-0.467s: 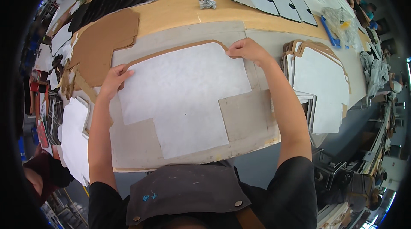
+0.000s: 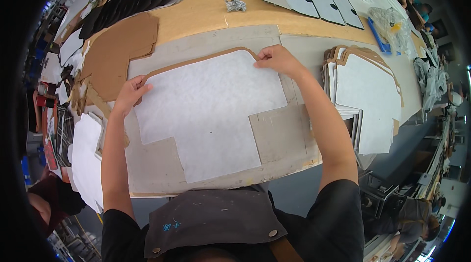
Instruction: The person places white paper sheets onto a brown cardboard template on a workbench, smooths them, applies glue from a squeeze bottle along the template edges, and presses the paper down. The person repeats this process with additional sheets, stacking the finished laminated pieces.
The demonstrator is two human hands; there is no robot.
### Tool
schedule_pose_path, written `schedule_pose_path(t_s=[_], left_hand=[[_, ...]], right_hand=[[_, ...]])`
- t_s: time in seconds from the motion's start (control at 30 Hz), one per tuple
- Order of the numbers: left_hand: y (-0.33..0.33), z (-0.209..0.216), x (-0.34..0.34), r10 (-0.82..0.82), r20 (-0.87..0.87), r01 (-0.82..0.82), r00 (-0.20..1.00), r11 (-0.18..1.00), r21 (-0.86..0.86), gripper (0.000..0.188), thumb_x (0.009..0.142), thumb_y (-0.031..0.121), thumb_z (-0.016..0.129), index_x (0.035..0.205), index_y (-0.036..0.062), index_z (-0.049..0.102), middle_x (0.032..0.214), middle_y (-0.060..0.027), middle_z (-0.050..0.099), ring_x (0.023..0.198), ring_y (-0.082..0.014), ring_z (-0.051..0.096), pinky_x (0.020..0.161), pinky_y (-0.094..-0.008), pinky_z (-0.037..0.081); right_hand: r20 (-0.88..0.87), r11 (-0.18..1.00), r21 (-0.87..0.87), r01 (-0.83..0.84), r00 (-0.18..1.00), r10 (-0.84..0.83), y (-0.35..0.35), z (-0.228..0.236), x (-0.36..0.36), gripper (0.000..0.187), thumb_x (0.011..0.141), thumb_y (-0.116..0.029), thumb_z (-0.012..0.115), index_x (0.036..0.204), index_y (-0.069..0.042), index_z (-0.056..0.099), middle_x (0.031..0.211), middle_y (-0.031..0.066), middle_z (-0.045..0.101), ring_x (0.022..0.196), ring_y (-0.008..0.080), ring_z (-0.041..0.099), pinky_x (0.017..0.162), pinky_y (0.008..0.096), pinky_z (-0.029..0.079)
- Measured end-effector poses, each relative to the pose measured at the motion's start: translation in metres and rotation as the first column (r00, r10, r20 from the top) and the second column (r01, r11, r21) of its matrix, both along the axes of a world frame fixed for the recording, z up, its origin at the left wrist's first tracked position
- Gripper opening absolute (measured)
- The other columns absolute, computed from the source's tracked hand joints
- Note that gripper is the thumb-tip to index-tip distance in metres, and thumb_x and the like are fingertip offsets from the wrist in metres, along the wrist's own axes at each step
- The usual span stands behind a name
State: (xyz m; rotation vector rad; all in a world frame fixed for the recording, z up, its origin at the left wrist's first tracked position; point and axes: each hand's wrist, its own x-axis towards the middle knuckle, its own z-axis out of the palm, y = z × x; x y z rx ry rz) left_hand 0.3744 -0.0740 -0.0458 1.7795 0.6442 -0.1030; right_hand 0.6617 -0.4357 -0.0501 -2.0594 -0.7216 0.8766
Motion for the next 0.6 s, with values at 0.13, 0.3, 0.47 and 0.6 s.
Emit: schedule_pose_path(t_s=[0.13, 0.3, 0.47, 0.6], left_hand=[[0.001, -0.003, -0.001, 0.048, 0.007, -0.047, 0.999, 0.998, -0.028, 0.023, 0.096, 0.023, 0.068, 0.108, 0.0031, 0.068, 0.068, 0.0104, 0.045, 0.054, -0.0010, 0.029, 0.046, -0.0224, 0.022], [0.002, -0.005, -0.004, 0.052, -0.008, -0.052, 0.999, 0.998, -0.033, 0.023, 0.097, 0.024, 0.066, 0.105, 0.0027, 0.068, 0.065, 0.0108, 0.043, 0.053, -0.0010, 0.029, 0.047, -0.0226, 0.022], [0.014, -0.018, -0.017, 0.008, 0.014, -0.009, 1.000, 0.998, 0.055, 0.026, 0.095, 0.022, 0.068, 0.111, 0.0015, 0.067, 0.072, 0.0061, 0.057, 0.061, -0.0041, 0.045, 0.054, -0.0220, 0.031], [0.005, -0.020, -0.057, 0.257, -0.009, -0.257, 0.966, 0.966, 0.013, 0.030, 0.093, 0.020, 0.069, 0.116, 0.0003, 0.066, 0.092, -0.0037, 0.069, 0.082, -0.0118, 0.063, 0.070, -0.0263, 0.049]], right_hand=[[-0.039, 0.999, -0.040, 0.002, 0.999, -0.004, -0.001, 0.003, 0.005, 0.028, 0.091, -0.019, 0.070, 0.071, -0.005, 0.057, 0.071, -0.0040, 0.054, 0.069, 0.0072, 0.044, 0.068, 0.0251, 0.040], [-0.010, 0.999, -0.043, 0.010, 1.000, -0.010, 0.004, 0.008, -0.002, 0.027, 0.091, -0.022, 0.071, 0.072, -0.005, 0.062, 0.072, -0.0031, 0.058, 0.070, 0.0073, 0.047, 0.070, 0.0237, 0.041], [0.011, 0.993, -0.055, 0.101, 0.995, -0.101, 0.000, 0.003, -0.005, 0.026, 0.090, -0.027, 0.072, 0.082, -0.002, 0.069, 0.076, 0.0006, 0.064, 0.073, 0.0088, 0.055, 0.072, 0.0246, 0.046], [-0.076, 0.965, -0.179, 0.192, 0.975, -0.208, -0.028, 0.018, -0.020, 0.033, 0.090, -0.029, 0.071, 0.088, 0.004, 0.070, 0.083, 0.0057, 0.069, 0.071, 0.0127, 0.063, 0.067, 0.0277, 0.052]])
